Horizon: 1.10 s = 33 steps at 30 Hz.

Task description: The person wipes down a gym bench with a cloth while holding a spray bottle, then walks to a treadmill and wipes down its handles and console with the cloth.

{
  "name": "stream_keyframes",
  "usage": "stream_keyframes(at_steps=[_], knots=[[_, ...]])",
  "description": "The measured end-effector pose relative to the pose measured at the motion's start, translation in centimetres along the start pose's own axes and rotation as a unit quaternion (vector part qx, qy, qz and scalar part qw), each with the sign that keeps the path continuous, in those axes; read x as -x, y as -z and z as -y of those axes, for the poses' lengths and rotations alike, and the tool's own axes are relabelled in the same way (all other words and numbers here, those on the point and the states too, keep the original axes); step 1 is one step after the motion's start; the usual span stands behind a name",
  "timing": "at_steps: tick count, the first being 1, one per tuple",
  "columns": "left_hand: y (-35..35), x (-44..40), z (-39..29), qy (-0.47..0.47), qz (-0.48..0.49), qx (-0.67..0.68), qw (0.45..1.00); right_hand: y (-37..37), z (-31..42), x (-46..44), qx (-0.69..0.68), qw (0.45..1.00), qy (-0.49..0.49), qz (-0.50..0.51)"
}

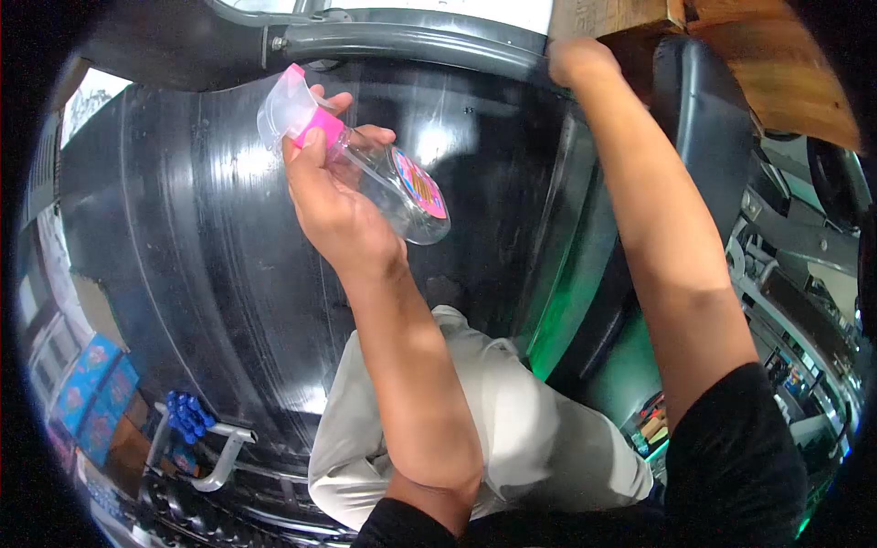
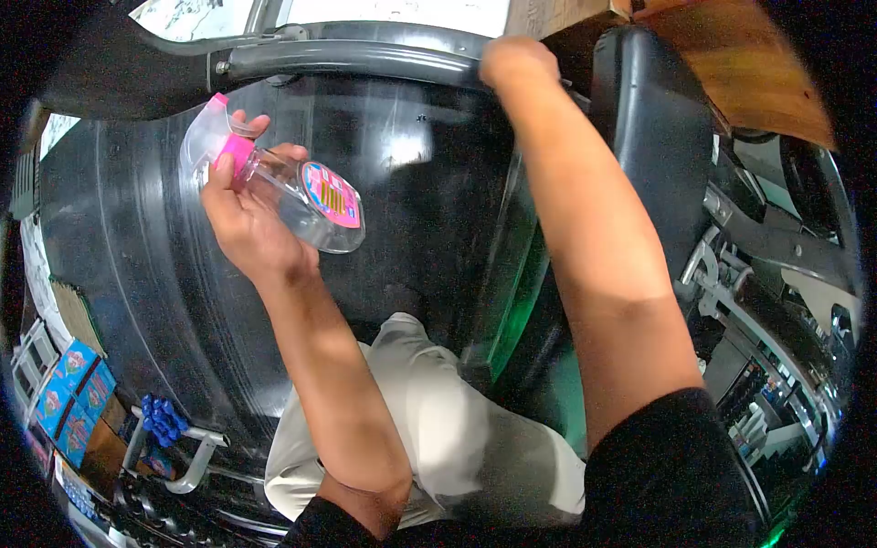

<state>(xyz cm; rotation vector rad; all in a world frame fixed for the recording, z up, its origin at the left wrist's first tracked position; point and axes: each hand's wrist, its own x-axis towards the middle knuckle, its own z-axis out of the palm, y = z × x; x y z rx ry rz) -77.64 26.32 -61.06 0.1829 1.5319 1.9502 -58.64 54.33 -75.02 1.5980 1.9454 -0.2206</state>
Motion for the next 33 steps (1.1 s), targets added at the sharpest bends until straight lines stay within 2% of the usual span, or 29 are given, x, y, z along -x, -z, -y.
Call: stream_keyframes(at_steps=[1, 3, 5, 7, 8, 9, 10, 11, 12, 13, 16, 20, 21, 23, 24, 27, 28, 32, 33], knots=[[-0.1, -0.1, 0.0, -0.003, 0.003, 0.004, 1.0, 1.3, 1.2, 1.4, 0.001, 1.0, -0.021, 0.013], [0.2, -0.5, 0.3, -0.006, -0.004, 0.003, 1.0, 4.2, 3.8, 6.0, 0.039, 0.999, 0.002, 0.011], [0.6, -0.6, 0.4, -0.003, -0.014, 0.001, 1.0, 6.4, 6.4, 10.3, 0.019, 0.998, 0.032, -0.042], [0.7, -0.7, 0.5, 0.004, -0.013, 0.001, 1.0, 5.9, 7.9, 13.0, -0.082, 0.985, 0.071, -0.132], [0.7, -0.6, 0.5, 0.006, -0.012, 0.001, 1.0, 4.2, 7.9, 14.0, -0.334, 0.928, 0.061, -0.152], [0.7, -0.6, 0.6, 0.007, -0.01, 0.001, 1.0, 2.4, 8.0, 14.7, -0.563, 0.809, 0.046, -0.162], [0.7, -0.6, 0.6, 0.008, -0.01, 0.001, 1.0, 1.7, 8.2, 15.8, -0.701, 0.702, -0.001, -0.128], [0.7, -0.6, 0.7, 0.01, -0.007, 0.003, 1.0, 1.0, 8.4, 16.8, -0.814, 0.572, -0.049, -0.088], [0.8, -0.6, 0.7, 0.012, -0.005, 0.004, 1.0, 0.2, 7.6, 16.8, -0.83, 0.545, -0.086, -0.084], [0.8, -0.6, 0.6, 0.012, -0.003, 0.006, 1.0, -0.3, 7.0, 16.2, -0.888, 0.448, -0.083, -0.064], [0.9, -0.6, 0.4, 0.024, -0.02, 0.011, 0.999, 0.3, 6.1, 15.7, -0.917, 0.366, -0.159, -0.031], [1.1, -0.7, 0.5, 0.036, -0.021, 0.018, 0.999, -1.5, 5.1, 13.8, -0.933, 0.317, -0.172, -0.002], [1.1, -0.8, 0.4, 0.036, -0.024, 0.018, 0.999, -2.6, 5.5, 13.7, -0.931, 0.326, -0.163, -0.021], [1.0, -0.6, 0.3, 0.041, -0.032, 0.018, 0.999, -4.0, 6.0, 15.1, -0.909, 0.367, -0.194, 0.048], [1.0, -0.5, 0.2, 0.035, -0.035, 0.028, 0.998, -4.7, 5.9, 15.1, -0.91, 0.33, -0.234, 0.089], [1.7, -0.3, -0.2, 0.053, -0.022, 0.024, 0.998, -6.1, 4.3, 10.1, -0.913, 0.384, -0.137, 0.026], [1.7, -0.4, -0.1, 0.049, -0.04, 0.027, 0.998, -6.1, 4.2, 7.4, -0.935, 0.282, -0.205, 0.066], [1.9, -0.4, -0.1, 0.025, -0.041, 0.035, 0.998, -3.5, 14.0, 8.2, -0.934, 0.336, -0.114, 0.033], [2.1, -0.5, 0.0, 0.022, -0.042, 0.036, 0.998, -2.8, 17.0, 8.5, -0.936, 0.331, -0.106, 0.061]])
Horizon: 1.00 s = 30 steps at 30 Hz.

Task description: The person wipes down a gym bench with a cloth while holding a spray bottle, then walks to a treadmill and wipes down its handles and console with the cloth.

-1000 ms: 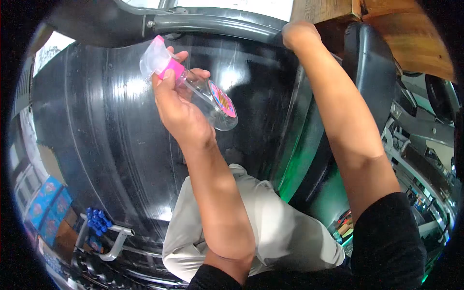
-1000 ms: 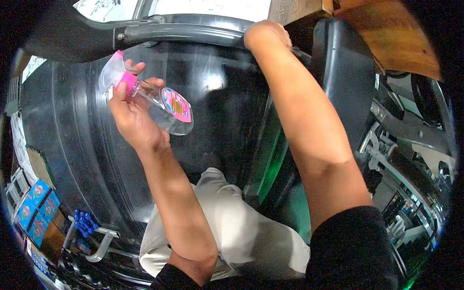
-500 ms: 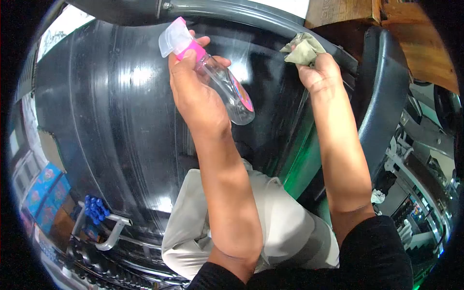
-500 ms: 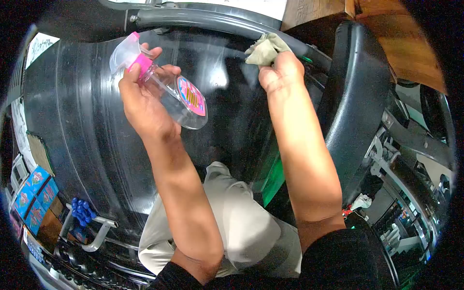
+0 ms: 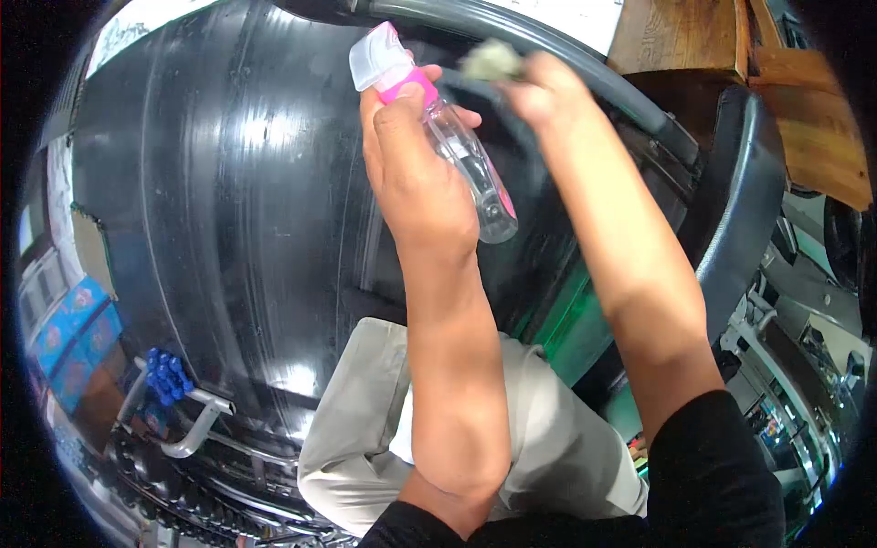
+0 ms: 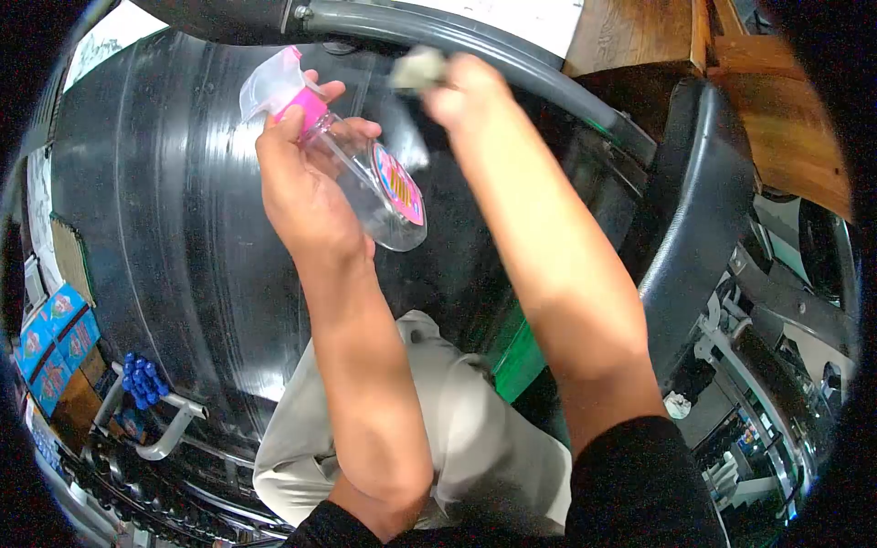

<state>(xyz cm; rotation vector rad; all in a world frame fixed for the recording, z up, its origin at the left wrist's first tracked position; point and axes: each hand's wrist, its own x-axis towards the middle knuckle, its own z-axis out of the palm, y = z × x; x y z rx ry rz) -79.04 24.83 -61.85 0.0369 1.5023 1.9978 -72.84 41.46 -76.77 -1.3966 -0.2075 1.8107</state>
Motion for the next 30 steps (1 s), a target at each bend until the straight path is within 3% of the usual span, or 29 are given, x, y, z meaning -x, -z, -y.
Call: stream_keyframes(at_steps=[4, 6, 7, 8, 9, 11, 12, 15, 19, 23, 28, 30], knots=[[0.7, -0.4, 0.0, -0.032, -0.041, 0.014, 0.999, -10.3, -6.6, 0.4, -0.096, 0.955, -0.269, 0.086], [0.7, -0.5, -0.3, -0.049, -0.054, 0.012, 0.997, -12.3, -8.2, 0.4, -0.159, 0.925, -0.335, 0.087], [0.6, -0.5, -0.5, -0.05, -0.061, 0.015, 0.997, -11.9, -8.7, 0.1, -0.194, 0.922, -0.323, 0.088], [0.6, -0.5, -0.6, -0.053, -0.068, 0.017, 0.996, -9.9, -9.7, -2.0, -0.035, 0.961, -0.242, 0.129], [0.8, -0.5, -0.5, -0.051, -0.06, 0.009, 0.997, -7.2, -11.0, -5.4, 0.126, 0.966, -0.152, 0.168], [0.7, -0.6, -0.6, -0.041, -0.055, 0.0, 0.998, -4.5, -7.2, -5.2, 0.015, 0.976, -0.188, 0.112], [0.7, -0.5, -0.5, -0.035, -0.053, -0.006, 0.998, -2.7, -2.5, -3.0, -0.253, 0.919, -0.301, 0.012], [0.3, 0.1, -1.1, -0.031, -0.045, -0.01, 0.998, 5.1, 3.7, -2.6, -0.249, 0.948, -0.2, -0.006], [-1.1, 0.9, -2.2, -0.04, -0.028, -0.029, 0.998, 8.2, 7.0, 2.7, -0.24, 0.97, -0.038, -0.007], [-3.1, 2.3, -3.5, -0.05, 0.013, -0.07, 0.996, 8.2, 9.1, 8.3, -0.16, 0.983, -0.018, -0.085], [-5.1, 4.1, -3.9, -0.067, 0.09, -0.07, 0.991, 7.7, 15.4, 15.6, -0.011, 0.991, 0.073, 0.109], [-6.1, 4.6, -3.0, -0.065, 0.146, -0.059, 0.985, 7.5, 17.7, 17.8, 0.053, 0.985, 0.105, 0.124]])
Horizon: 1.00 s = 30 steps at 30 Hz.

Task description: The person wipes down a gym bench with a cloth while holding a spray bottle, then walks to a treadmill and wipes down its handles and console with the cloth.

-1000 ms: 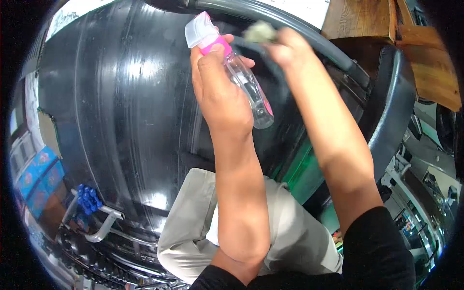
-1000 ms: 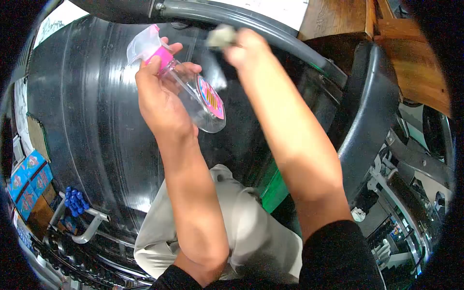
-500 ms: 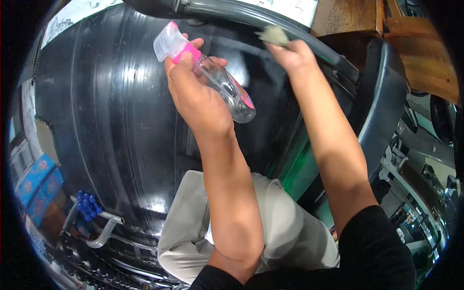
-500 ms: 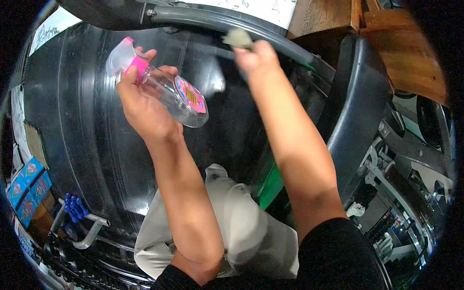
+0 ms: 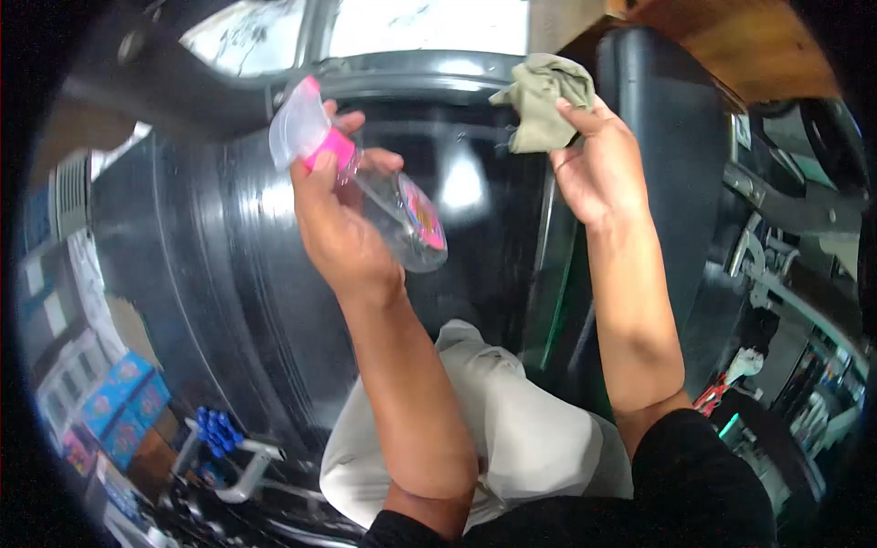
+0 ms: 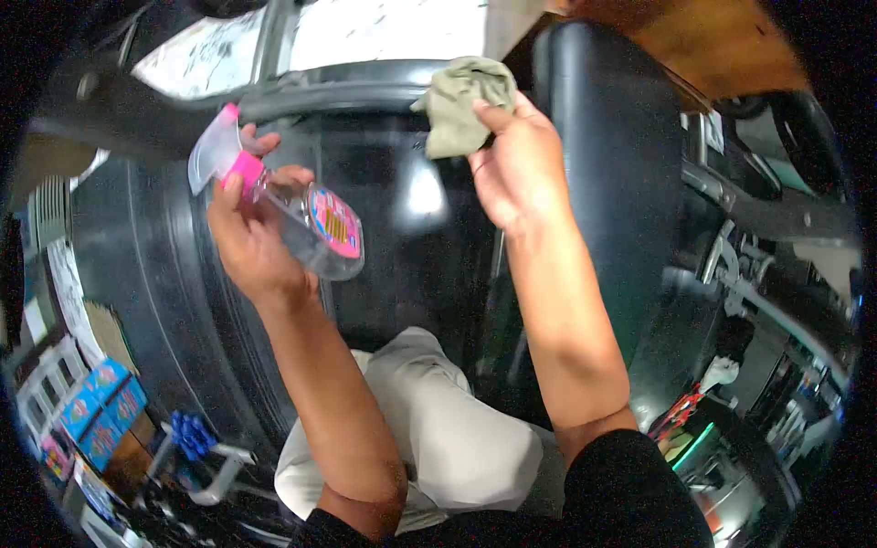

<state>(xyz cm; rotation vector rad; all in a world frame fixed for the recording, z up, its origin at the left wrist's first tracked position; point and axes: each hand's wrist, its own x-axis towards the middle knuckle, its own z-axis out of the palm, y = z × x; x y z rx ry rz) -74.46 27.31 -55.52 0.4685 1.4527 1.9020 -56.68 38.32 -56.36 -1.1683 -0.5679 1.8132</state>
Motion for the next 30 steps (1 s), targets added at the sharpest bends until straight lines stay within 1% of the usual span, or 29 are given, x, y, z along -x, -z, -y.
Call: stream_keyframes(at_steps=[1, 4, 5, 8, 9, 12, 13, 16, 17, 20, 21, 23, 25, 26, 28, 30], knots=[[-1.2, 0.1, 0.2, 0.004, 0.014, 0.002, 1.0, -0.3, 1.0, 1.1, 0.012, 1.0, 0.02, -0.01], [-4.7, 0.2, 0.0, 0.063, 0.05, -0.003, 0.997, -0.4, 3.7, 5.0, 0.005, 0.997, 0.072, -0.033], [-5.7, 0.3, -0.1, 0.055, 0.063, 0.003, 0.996, -0.4, 4.3, 6.1, -0.005, 0.993, 0.101, -0.069], [-6.9, 0.8, 0.4, 0.105, 0.151, -0.014, 0.983, 0.5, 5.4, 8.3, -0.007, 0.979, 0.159, -0.124], [-7.5, 1.1, 0.1, 0.129, 0.177, -0.01, 0.976, 1.0, 5.5, 8.8, -0.009, 0.976, 0.177, -0.122], [-7.9, 2.0, -0.1, 0.107, 0.235, -0.059, 0.964, 2.1, 5.4, 10.3, -0.026, 0.96, 0.218, -0.175], [-7.9, 2.1, -0.7, 0.122, 0.257, -0.077, 0.956, 2.3, 5.4, 10.7, -0.033, 0.957, 0.213, -0.196], [-8.2, 2.9, -0.6, 0.127, 0.298, -0.087, 0.942, 3.0, 5.2, 11.7, -0.052, 0.942, 0.225, -0.246], [-8.7, 3.6, -0.7, 0.149, 0.297, -0.092, 0.939, 3.7, 4.9, 12.2, -0.058, 0.939, 0.224, -0.255], [-10.8, 5.4, -0.9, 0.199, 0.315, -0.085, 0.924, 5.0, 5.6, 13.5, -0.089, 0.928, 0.22, -0.288], [-11.7, 6.0, -1.0, 0.207, 0.326, -0.105, 0.916, 5.6, 6.1, 13.8, -0.097, 0.925, 0.215, -0.299], [-13.2, 7.3, -1.0, 0.216, 0.352, -0.099, 0.905, 6.9, 6.9, 15.0, -0.113, 0.918, 0.197, -0.326], [-14.4, 8.2, -1.2, 0.218, 0.382, -0.098, 0.893, 8.1, 8.0, 16.3, -0.132, 0.922, 0.199, -0.305], [-15.0, 8.7, -1.6, 0.221, 0.379, -0.131, 0.889, 8.5, 8.5, 16.8, -0.14, 0.925, 0.199, -0.291], [-16.1, 9.6, -2.6, 0.224, 0.369, -0.19, 0.882, 8.8, 9.7, 18.0, -0.13, 0.927, 0.186, -0.3], [-16.4, 9.5, -3.5, 0.201, 0.386, -0.221, 0.873, 9.2, 10.7, 18.8, -0.107, 0.93, 0.179, -0.303]])
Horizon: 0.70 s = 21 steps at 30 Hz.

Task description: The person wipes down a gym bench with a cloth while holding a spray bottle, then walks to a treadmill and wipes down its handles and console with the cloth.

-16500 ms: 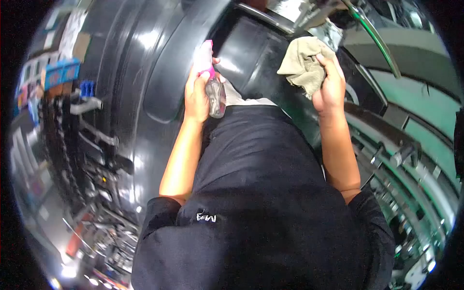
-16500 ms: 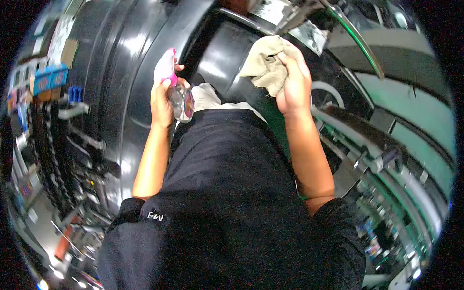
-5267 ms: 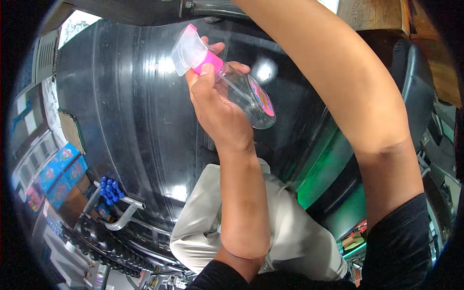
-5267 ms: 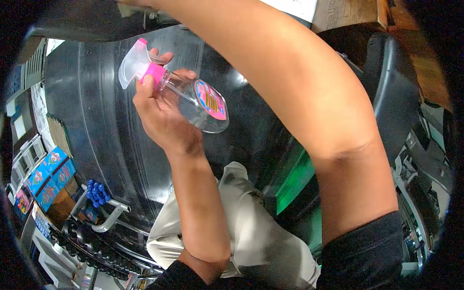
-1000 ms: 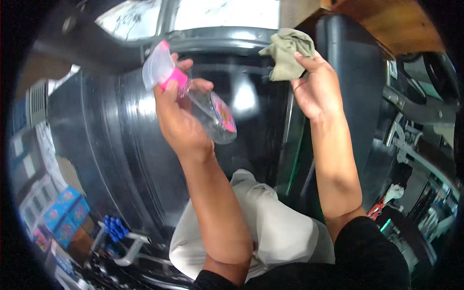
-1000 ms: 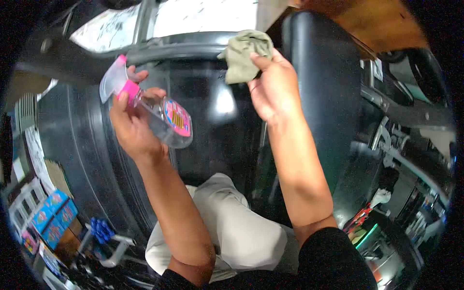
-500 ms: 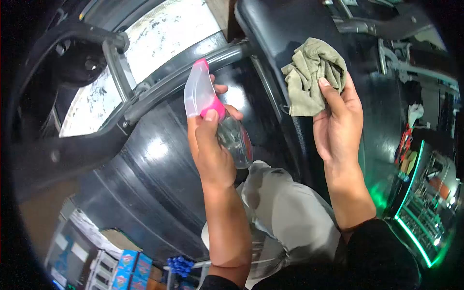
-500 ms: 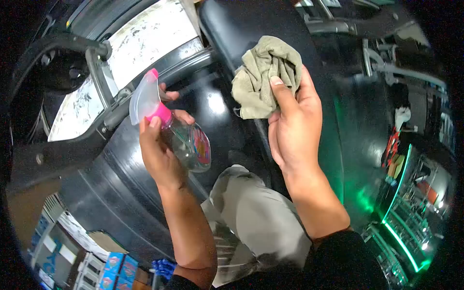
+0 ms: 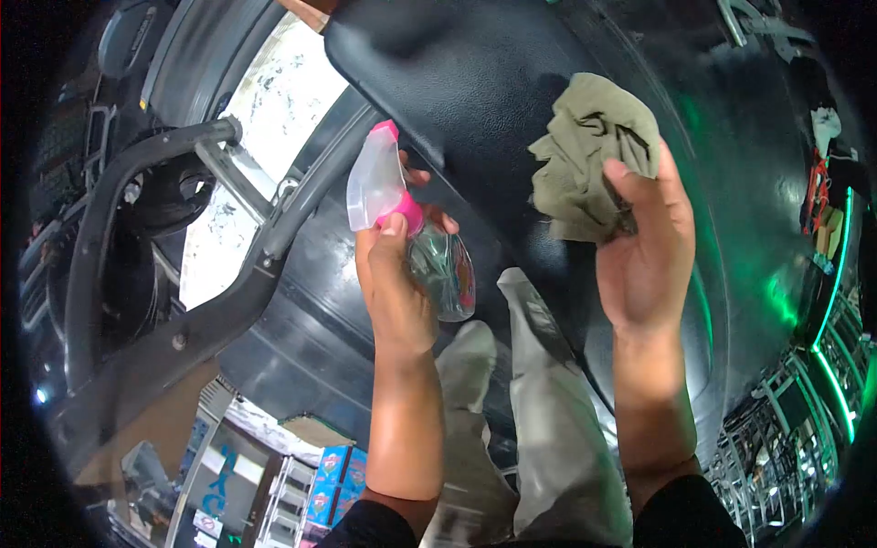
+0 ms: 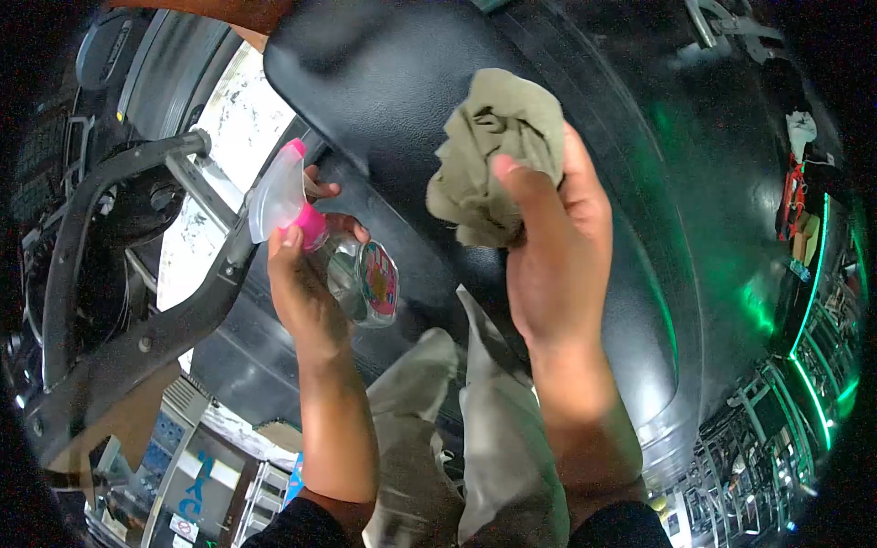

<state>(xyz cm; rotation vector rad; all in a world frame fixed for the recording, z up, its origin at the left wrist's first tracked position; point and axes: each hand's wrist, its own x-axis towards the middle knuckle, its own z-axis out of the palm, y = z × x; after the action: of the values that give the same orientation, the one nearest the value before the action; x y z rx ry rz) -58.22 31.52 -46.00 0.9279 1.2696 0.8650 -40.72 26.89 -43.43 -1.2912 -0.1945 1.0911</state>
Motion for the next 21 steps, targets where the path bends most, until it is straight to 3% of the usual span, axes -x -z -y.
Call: stream_keyframes(at_steps=[13, 21], knots=[[2.7, -2.2, -1.3, -0.001, 0.115, -0.092, 0.989, 0.2, -1.9, 4.3, -0.077, 0.995, 0.008, -0.068], [4.8, -3.4, 0.8, -0.095, 0.17, -0.029, 0.98, -0.7, -5.1, 5.8, -0.095, 0.993, 0.02, -0.065]])
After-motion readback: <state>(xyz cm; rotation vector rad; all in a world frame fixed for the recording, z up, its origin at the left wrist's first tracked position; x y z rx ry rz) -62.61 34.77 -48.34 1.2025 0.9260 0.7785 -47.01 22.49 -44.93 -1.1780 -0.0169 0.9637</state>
